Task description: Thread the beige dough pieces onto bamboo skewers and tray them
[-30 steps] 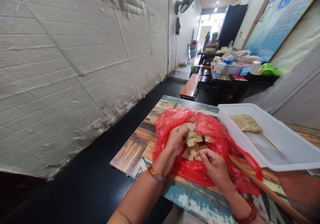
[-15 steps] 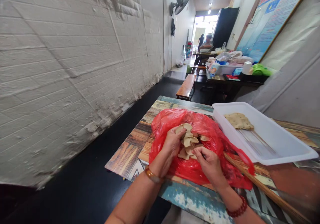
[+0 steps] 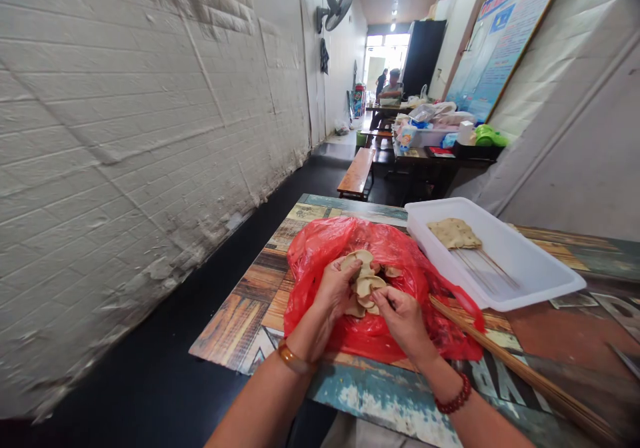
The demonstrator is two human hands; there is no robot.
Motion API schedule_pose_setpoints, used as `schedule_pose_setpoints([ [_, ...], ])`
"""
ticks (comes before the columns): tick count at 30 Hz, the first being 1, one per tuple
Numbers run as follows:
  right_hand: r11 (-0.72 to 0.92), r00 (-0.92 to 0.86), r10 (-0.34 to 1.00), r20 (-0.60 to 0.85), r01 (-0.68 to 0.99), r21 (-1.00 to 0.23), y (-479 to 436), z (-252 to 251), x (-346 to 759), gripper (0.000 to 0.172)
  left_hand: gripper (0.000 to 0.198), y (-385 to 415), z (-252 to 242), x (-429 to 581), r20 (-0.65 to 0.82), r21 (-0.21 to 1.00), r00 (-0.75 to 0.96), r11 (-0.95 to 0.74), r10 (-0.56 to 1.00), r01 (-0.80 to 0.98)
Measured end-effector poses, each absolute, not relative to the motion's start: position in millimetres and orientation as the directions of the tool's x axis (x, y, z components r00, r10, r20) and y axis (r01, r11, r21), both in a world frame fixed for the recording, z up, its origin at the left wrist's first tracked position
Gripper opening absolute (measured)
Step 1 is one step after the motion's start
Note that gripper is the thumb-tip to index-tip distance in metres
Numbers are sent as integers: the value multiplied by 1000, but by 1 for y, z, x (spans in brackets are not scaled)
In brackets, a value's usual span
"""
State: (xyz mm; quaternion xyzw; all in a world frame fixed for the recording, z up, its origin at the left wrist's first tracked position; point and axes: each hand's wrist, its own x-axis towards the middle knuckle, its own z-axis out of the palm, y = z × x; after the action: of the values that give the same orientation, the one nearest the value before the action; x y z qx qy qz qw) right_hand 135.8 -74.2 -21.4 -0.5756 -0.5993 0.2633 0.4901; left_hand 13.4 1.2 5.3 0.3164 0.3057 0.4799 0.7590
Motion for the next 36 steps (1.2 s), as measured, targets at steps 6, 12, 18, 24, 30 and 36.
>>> schedule_pose_setpoints([
  [6, 172, 168, 957, 236, 328, -929, -71, -20, 137, 34, 41, 3, 6, 14, -138, 764, 402, 355, 905, -538],
  [12, 74, 261, 959, 108, 137, -988, -69, -16, 145, 39, 35, 2, 1, 15, -121, 775, 474, 381, 872, -503],
  [18, 81, 251, 962, 104, 100, -992, -69, -15, 146, 38, 35, -1, -7, 18, -160, 800, 551, 435, 819, -413],
  [24, 95, 237, 963, 130, 154, -984, -69, -13, 143, 36, 34, -2, -6, 21, -148, 827, 416, 343, 897, -446],
  [30, 154, 267, 936, 227, 270, -951, -68, -17, 143, 36, 36, -4, -4, 21, -140, 840, 443, 342, 886, -420],
  [36, 150, 305, 923, 234, 274, -950, -69, -17, 156, 38, 37, 4, -1, 13, -127, 865, 392, 296, 911, -405],
])
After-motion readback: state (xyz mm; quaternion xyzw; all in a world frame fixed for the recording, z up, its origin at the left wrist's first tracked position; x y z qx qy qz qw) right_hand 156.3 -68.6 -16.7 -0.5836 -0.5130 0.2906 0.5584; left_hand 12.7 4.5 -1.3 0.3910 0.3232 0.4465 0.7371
